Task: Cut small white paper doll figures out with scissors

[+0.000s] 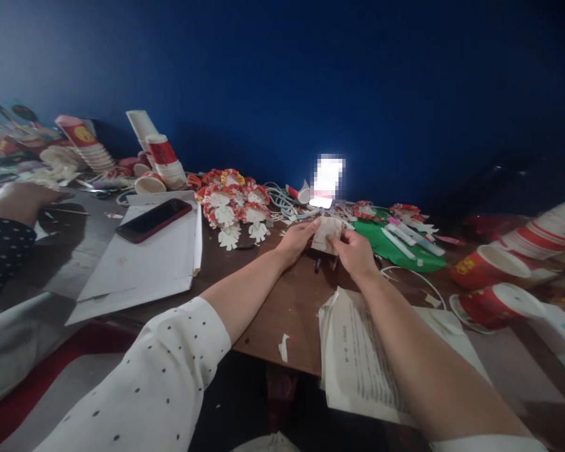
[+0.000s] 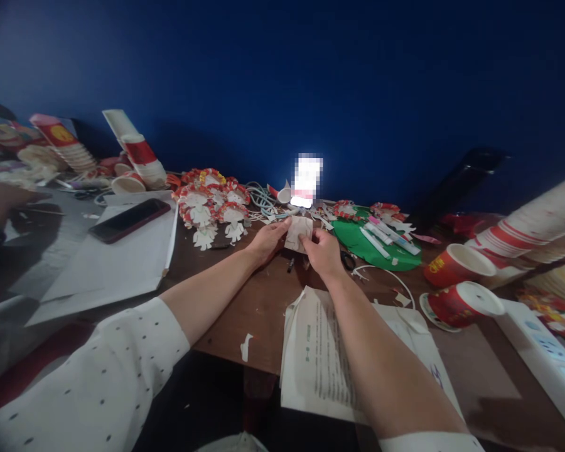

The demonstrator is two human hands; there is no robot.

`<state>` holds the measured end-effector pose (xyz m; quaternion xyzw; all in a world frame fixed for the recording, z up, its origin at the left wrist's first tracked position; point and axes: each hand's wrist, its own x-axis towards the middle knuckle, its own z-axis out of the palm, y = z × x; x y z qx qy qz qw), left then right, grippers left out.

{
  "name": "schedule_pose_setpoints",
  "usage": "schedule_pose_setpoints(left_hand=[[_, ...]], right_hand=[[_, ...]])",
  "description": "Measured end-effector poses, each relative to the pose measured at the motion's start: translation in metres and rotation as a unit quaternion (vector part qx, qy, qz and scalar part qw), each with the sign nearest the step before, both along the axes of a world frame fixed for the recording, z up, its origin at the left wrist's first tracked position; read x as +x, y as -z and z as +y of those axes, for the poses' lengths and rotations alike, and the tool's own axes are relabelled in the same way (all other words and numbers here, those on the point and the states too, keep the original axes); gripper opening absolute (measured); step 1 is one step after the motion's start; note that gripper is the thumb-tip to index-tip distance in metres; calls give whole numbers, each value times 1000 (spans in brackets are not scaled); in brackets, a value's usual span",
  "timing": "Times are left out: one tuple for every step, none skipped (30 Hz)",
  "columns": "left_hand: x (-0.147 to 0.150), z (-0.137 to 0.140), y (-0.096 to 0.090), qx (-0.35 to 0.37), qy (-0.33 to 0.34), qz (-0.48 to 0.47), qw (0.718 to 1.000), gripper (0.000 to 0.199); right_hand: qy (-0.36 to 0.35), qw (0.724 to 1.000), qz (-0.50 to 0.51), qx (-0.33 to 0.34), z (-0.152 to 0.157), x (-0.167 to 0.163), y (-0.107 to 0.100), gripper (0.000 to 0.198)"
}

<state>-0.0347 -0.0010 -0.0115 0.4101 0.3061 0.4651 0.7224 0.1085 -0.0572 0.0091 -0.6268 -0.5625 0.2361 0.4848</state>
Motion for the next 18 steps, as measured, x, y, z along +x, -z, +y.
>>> schedule_pose_setpoints(left_hand=[[0,0,-1,0,2,-4,1000,37],[-1,0,-1,-1,5,-5,1000,38],[-1,0,-2,-4,5,-4,1000,38],[-1,-1,-3,-7,1,-2,1000,37],[-2,-1,-4,-10,-2,1,1000,34],[-2,-1,-5,-11,-2,5,1000,31],[-2,-1,-5,-10,2,11,1000,27],[-2,-2,-5,-5,6,20,1000,24],[-3,-2,-5,3,8,31,999,22],[-3,-2,-5,12,6,43,999,21],[-3,-2,-4,21,2,57,998,21],[-3,-2,-4,29,-3,70,997,21],[-3,-2,-4,34,-7,82,996,21],[-3,-2,-4,38,-10,89,995,22],[-4,-2,-4,40,-10,93,995,22],[-4,-2,-5,40,-10,95,995,22],[-4,-1,-5,38,-9,94,995,22],[-4,-1,-5,35,-8,91,995,22]], right_hand=[[8,1000,5,2,0,1,0,44],[17,1000,4,2,-1,1,-1,41],[28,1000,0,3,-1,2,-1,39],[37,999,-4,5,-1,3,-1,36],[44,999,-6,7,-1,3,-1,35],[47,999,-6,8,-1,4,0,34],[49,999,-5,10,-1,4,0,34],[52,999,-4,13,-1,4,1,34],[54,998,-6,13,0,5,1,35],[56,998,-11,12,0,5,2,36],[57,998,-14,11,0,5,2,36],[55,998,-14,10,1,5,2,37],[51,999,-10,10,1,5,3,37],[45,999,-2,9,1,5,3,38],[40,999,7,8,0,5,3,39],[36,999,15,7,0,5,3,40],[33,999,20,6,0,5,3,40],[32,999,21,4,0,5,3,41]])
